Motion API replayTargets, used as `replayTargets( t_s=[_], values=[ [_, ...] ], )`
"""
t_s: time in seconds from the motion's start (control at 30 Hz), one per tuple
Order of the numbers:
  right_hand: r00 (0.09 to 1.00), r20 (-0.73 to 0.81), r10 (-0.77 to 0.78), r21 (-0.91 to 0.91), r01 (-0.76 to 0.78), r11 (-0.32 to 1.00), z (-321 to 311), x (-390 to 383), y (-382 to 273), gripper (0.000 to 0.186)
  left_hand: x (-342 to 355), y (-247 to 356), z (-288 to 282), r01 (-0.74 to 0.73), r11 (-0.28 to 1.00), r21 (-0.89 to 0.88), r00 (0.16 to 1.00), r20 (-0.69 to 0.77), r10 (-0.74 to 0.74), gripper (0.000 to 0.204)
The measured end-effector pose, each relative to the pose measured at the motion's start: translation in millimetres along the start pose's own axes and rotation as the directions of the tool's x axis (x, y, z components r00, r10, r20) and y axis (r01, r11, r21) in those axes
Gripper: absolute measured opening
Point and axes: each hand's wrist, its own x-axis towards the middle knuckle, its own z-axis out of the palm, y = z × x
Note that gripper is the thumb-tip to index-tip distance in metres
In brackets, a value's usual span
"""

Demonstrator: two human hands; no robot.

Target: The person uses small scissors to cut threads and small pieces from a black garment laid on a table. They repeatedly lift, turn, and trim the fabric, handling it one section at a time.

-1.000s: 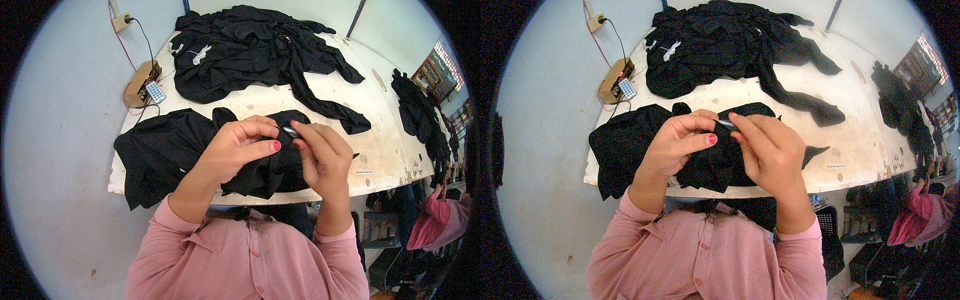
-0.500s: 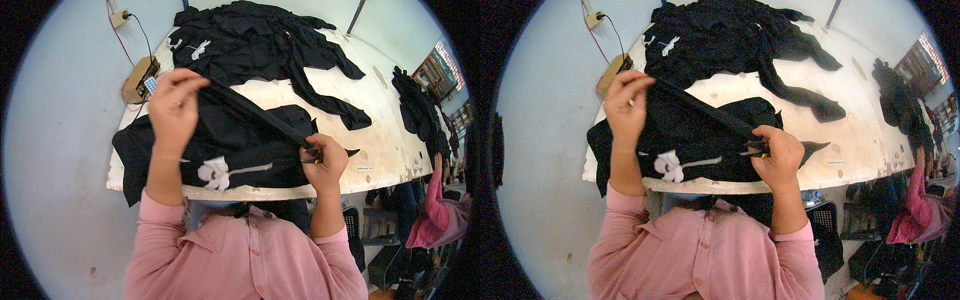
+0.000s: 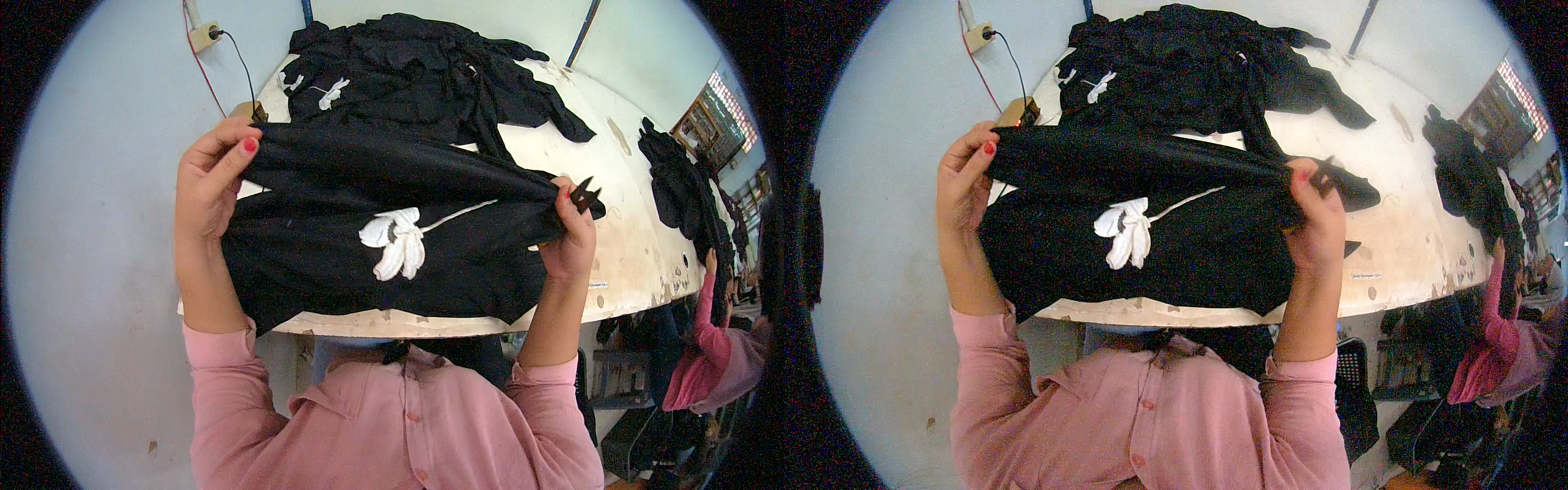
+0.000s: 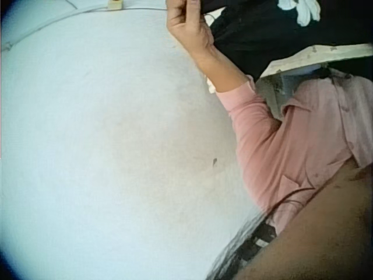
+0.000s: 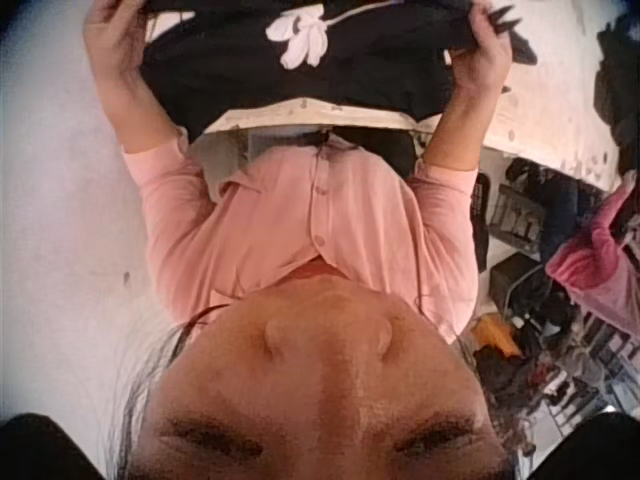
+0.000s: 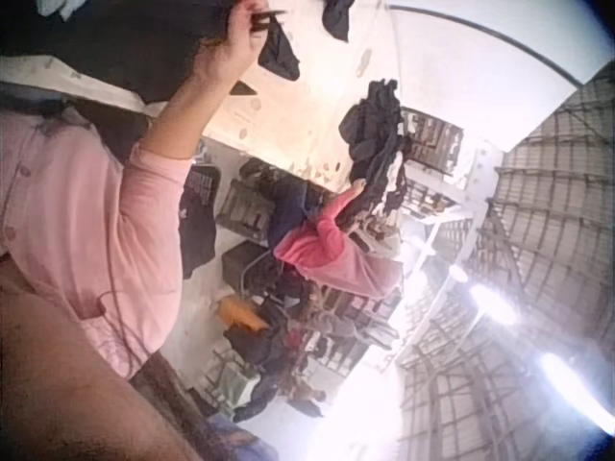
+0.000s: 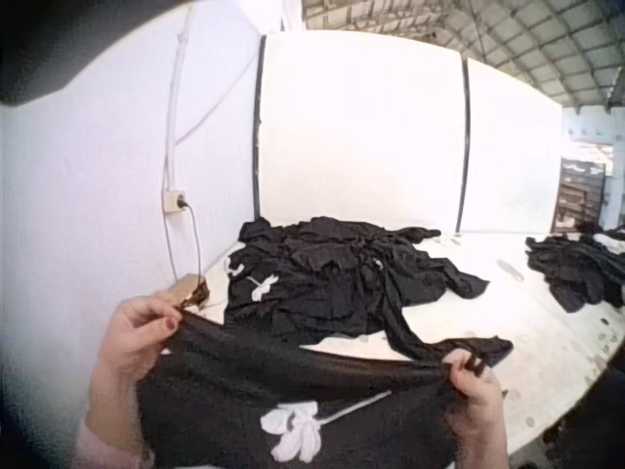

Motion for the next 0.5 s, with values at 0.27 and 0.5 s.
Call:
replayTargets(
  t_s=[0.27,0.5],
  values=[
    [0.921,0.372,-0.116,-0.048,0.143,0.989,-9,53,-56,0.040,42,6,16,-0.108,0.671,0.734,0.991,0.136,0.010,0.021],
    [0.944,0.272,0.188,-0.823,0.127,0.553,45,75,-72,0.024,79,64,-23,-0.101,0.902,0.419,0.988,-0.062,0.140,0.025]
  ],
)
